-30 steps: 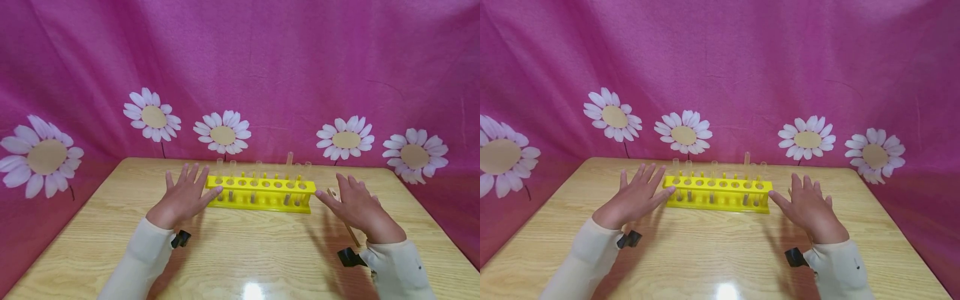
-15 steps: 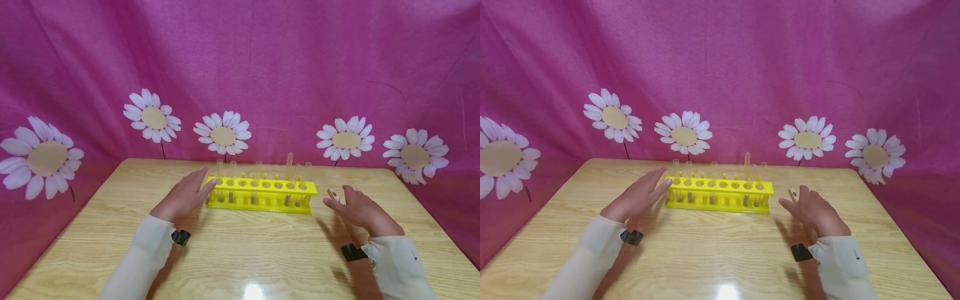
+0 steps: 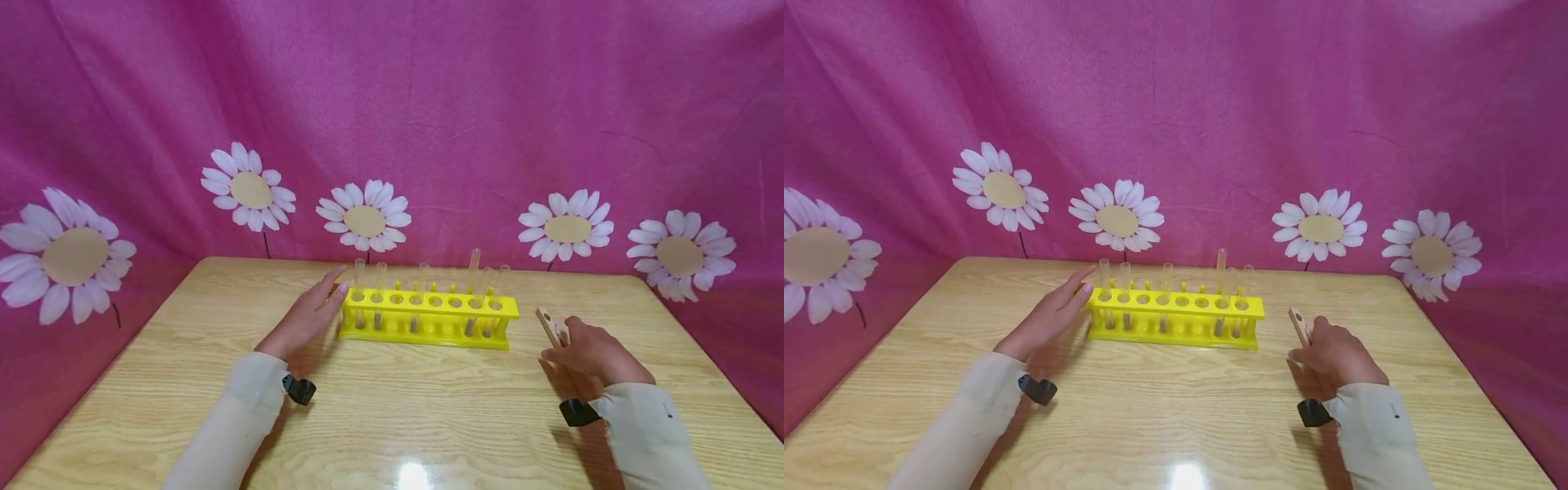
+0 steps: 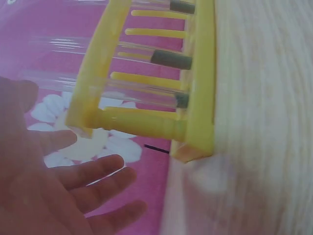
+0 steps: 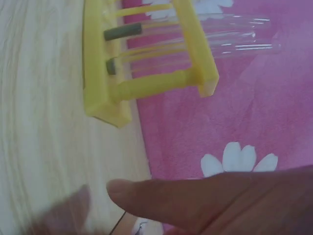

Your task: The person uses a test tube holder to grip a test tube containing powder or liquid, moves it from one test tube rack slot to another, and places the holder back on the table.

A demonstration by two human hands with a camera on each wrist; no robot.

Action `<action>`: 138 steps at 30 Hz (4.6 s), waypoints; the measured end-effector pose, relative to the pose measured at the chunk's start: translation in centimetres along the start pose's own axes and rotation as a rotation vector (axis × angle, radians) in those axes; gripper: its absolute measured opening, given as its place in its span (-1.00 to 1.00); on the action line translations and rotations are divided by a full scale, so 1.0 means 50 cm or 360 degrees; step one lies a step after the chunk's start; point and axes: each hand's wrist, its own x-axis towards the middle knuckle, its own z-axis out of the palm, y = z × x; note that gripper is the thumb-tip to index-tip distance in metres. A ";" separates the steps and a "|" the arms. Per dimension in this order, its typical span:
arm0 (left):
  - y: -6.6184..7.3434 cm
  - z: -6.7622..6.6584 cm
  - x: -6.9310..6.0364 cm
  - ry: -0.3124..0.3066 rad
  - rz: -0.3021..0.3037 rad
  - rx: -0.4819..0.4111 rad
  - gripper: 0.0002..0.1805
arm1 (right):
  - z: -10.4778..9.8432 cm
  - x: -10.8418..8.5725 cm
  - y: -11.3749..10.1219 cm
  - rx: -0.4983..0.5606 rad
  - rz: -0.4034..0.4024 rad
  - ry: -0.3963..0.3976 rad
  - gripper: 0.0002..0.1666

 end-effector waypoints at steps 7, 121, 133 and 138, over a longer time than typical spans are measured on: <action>-0.010 0.013 0.000 -0.0045 0.0045 -0.0133 -0.39 | 0.013 0.003 0.009 -0.0038 0.0033 0.0095 -0.39; -0.087 0.078 0.025 0.0068 0.0061 -0.0938 -0.37 | 0.050 -0.056 -0.278 0.0071 -0.0942 0.1510 -0.75; -0.088 0.072 0.027 0.0030 0.0042 -0.0992 -0.46 | 0.067 -0.038 -0.282 0.0081 -0.0970 0.1472 -0.80; -0.090 0.072 0.026 0.0030 0.0021 -0.0975 -0.41 | 0.074 -0.033 -0.283 0.0092 -0.0985 0.1488 -0.85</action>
